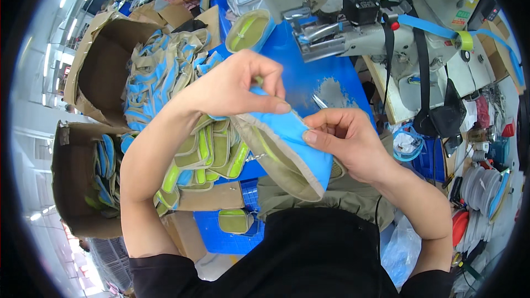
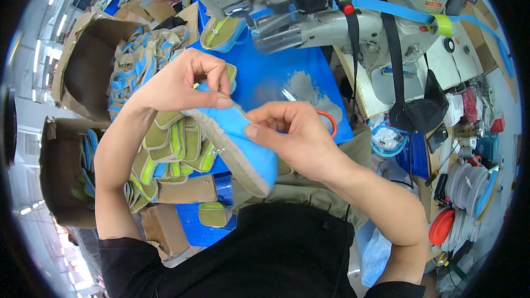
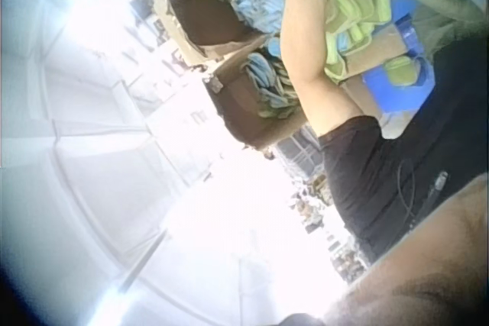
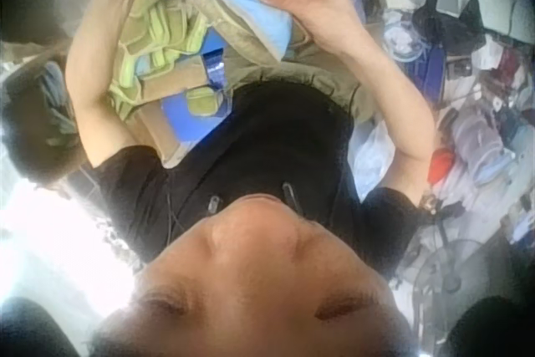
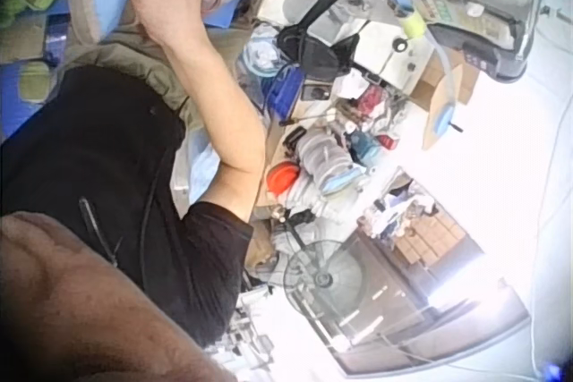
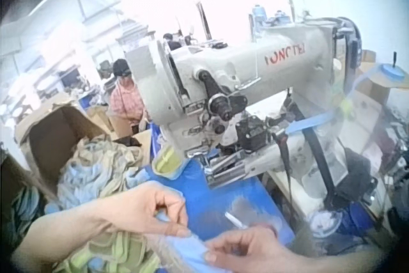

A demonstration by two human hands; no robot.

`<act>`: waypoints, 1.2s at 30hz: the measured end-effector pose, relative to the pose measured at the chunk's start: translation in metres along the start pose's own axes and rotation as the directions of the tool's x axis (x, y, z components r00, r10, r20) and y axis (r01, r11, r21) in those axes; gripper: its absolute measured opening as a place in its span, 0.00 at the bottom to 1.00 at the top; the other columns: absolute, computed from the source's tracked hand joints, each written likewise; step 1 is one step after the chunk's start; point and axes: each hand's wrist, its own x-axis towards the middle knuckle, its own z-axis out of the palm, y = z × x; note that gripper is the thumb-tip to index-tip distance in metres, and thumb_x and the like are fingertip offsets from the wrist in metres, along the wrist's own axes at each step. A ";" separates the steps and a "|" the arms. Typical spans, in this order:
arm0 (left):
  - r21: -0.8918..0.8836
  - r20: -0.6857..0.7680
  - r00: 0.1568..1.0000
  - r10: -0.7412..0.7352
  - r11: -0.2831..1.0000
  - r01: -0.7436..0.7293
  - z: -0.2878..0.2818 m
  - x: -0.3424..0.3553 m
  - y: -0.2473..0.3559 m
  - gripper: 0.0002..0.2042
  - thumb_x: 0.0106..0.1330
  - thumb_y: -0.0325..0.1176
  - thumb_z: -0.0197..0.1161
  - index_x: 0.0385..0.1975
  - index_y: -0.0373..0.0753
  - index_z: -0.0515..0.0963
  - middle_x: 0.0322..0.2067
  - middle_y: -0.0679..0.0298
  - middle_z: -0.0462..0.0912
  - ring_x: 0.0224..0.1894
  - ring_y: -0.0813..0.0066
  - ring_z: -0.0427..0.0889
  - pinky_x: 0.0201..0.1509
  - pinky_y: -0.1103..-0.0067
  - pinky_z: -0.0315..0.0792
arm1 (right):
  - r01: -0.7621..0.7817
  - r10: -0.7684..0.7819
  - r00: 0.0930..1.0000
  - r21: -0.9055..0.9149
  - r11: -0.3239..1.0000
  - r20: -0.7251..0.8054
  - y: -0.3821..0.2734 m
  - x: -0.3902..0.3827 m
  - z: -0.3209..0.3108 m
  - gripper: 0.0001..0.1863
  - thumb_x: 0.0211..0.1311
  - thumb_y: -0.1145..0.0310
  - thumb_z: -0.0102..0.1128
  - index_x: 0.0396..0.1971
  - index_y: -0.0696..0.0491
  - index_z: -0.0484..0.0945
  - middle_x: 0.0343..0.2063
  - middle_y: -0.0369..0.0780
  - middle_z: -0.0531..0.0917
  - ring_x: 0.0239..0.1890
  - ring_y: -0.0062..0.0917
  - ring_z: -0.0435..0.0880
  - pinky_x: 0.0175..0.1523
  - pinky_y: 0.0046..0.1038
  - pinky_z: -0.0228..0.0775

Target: The person aligns blue and green fabric pieces under a sewing machine presser foot and guides them through the machine to stitch the edges. They repeatedly pick up fabric pieces, position them for sewing, and trim excess thread using scissors.

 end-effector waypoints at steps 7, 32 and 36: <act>-0.117 0.098 0.993 -0.069 0.990 0.081 -0.045 0.045 -0.025 0.14 0.58 0.27 0.78 0.26 0.38 0.75 0.31 0.65 0.85 0.40 0.78 0.83 0.47 0.76 0.76 | 0.034 -0.018 0.995 0.153 0.988 -0.103 -0.002 0.039 -0.011 0.12 0.69 0.74 0.68 0.48 0.63 0.85 0.38 0.38 0.89 0.37 0.13 0.84 0.45 0.18 0.76; 0.642 -0.012 0.992 0.129 0.762 -0.091 -0.122 0.156 -0.047 0.16 0.63 0.34 0.74 0.48 0.36 0.83 0.42 0.62 0.87 0.43 0.69 0.85 0.47 0.74 0.79 | 0.231 -0.002 0.886 0.439 0.868 -0.464 -0.010 0.096 -0.022 0.13 0.64 0.71 0.72 0.44 0.63 0.84 0.37 0.39 0.88 0.37 0.16 0.84 0.45 0.20 0.77; 0.762 -0.047 0.993 0.112 0.647 -0.037 -0.129 0.134 -0.044 0.15 0.64 0.33 0.72 0.48 0.35 0.82 0.42 0.62 0.87 0.43 0.69 0.85 0.46 0.74 0.79 | 0.197 0.015 0.910 0.466 0.863 -0.414 -0.009 0.098 -0.006 0.13 0.64 0.71 0.73 0.44 0.62 0.84 0.37 0.39 0.88 0.37 0.16 0.85 0.44 0.21 0.77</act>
